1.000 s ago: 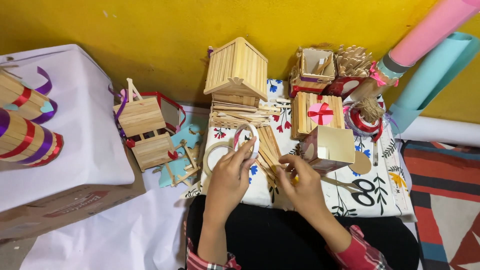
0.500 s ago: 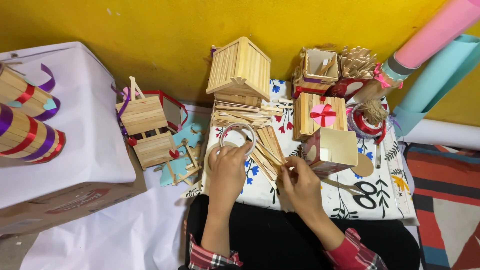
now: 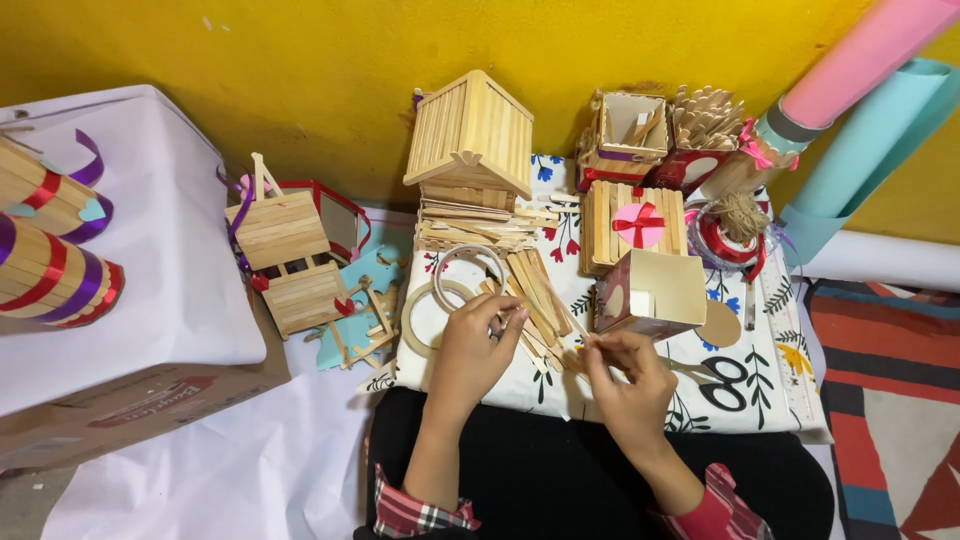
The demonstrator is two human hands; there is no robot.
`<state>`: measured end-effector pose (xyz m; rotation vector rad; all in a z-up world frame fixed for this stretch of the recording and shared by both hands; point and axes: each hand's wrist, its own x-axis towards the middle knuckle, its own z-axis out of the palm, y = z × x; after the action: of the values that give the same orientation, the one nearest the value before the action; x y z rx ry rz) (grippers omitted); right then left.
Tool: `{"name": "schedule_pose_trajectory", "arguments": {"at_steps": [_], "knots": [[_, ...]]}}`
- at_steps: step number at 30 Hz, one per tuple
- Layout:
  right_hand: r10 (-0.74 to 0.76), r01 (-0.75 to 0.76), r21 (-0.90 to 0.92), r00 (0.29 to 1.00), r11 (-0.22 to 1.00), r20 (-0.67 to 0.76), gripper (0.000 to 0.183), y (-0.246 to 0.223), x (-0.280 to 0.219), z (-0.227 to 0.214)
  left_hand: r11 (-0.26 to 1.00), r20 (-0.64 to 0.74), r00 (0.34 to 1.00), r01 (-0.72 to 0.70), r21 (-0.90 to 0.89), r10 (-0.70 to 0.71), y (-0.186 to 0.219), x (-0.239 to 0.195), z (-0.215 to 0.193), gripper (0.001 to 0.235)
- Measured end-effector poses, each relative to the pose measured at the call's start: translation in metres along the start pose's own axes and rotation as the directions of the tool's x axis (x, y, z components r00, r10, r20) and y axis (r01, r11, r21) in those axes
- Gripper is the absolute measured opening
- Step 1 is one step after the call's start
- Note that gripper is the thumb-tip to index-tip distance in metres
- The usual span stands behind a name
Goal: Constructing a lid frame for a wooden model using sticks, tape, and scissors.
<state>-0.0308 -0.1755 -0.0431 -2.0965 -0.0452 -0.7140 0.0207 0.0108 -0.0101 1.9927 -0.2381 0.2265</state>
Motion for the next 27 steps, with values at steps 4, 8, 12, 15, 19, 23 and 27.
{"name": "schedule_pose_trajectory", "arguments": {"at_steps": [4,8,12,15,19,23,27], "knots": [[-0.125,0.138,-0.153,0.988,0.979,0.087,0.024,0.022,-0.003,0.021,0.946,0.167,0.958,0.183,0.268,-0.233,-0.016,-0.002,0.006,0.024],[-0.238,0.246,-0.247,0.969,0.937,0.064,0.017,0.029,0.0,0.035,0.924,0.266,0.943,0.088,0.372,-0.197,-0.019,-0.003,0.007,0.019],[-0.187,0.209,-0.24,0.976,0.948,0.111,0.013,0.035,-0.003,0.034,0.892,0.29,0.944,0.011,0.453,-0.159,-0.019,-0.002,0.017,0.02],[-0.098,0.125,-0.145,0.979,0.982,0.177,0.016,0.031,-0.002,0.029,0.908,0.31,0.932,0.045,0.415,-0.188,-0.021,-0.003,0.014,0.015],[-0.066,0.091,-0.104,0.973,0.99,0.22,0.023,0.037,0.0,0.021,0.945,0.355,0.905,0.128,0.303,-0.236,-0.012,-0.003,-0.012,0.011],[-0.012,-0.001,0.06,0.976,0.998,0.217,0.031,0.03,0.006,0.014,0.982,0.277,0.943,0.191,0.01,-0.186,-0.026,-0.002,-0.027,0.009],[0.035,-0.073,0.25,0.988,0.965,0.151,0.028,0.03,0.0,0.011,0.914,0.265,0.94,0.29,-0.284,-0.216,-0.044,-0.003,-0.033,0.014]]}}
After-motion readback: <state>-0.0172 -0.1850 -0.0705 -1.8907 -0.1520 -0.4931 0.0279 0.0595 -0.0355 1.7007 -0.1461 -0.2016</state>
